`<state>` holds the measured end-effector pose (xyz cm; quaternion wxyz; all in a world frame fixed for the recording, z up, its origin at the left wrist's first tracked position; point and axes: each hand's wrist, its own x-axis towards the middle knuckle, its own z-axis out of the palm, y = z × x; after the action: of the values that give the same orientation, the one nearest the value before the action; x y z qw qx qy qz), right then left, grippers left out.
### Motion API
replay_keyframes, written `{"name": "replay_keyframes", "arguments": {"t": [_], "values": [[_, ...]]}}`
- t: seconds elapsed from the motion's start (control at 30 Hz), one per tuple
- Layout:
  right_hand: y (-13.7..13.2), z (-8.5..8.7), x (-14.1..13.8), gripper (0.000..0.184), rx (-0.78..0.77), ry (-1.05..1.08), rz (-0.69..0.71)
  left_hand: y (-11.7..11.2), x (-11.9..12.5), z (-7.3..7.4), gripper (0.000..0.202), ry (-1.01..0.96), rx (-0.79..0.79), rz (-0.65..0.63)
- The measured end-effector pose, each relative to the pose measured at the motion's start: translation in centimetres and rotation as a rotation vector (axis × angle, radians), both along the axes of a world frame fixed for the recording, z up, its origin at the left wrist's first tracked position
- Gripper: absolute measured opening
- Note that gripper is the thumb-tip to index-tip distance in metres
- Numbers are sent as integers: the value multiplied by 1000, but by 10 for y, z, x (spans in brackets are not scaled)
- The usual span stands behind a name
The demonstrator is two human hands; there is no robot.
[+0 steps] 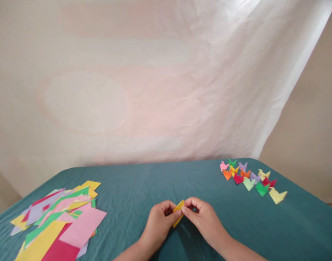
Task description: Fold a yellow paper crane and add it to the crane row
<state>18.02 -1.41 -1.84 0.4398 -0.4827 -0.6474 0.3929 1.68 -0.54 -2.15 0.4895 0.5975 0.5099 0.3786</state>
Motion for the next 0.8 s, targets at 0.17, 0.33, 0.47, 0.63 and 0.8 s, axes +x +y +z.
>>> {"name": "replay_keyframes", "arguments": {"t": [0.17,0.33,0.47,0.63,0.8], "values": [[0,1,0,20,15,34,0,-1,-1,1,27,21,4,-33],[-1,5,2,18,2,44,9,-4,0,1,27,61,33,-30],[-1,7,3,25,21,32,-24,-4,1,1,23,42,20,-49],[0,6,2,27,30,62,5,-2,3,0,26,-121,-91,-64],[2,1,0,20,26,-3,12,0,4,-1,26,-211,-101,-57]]}}
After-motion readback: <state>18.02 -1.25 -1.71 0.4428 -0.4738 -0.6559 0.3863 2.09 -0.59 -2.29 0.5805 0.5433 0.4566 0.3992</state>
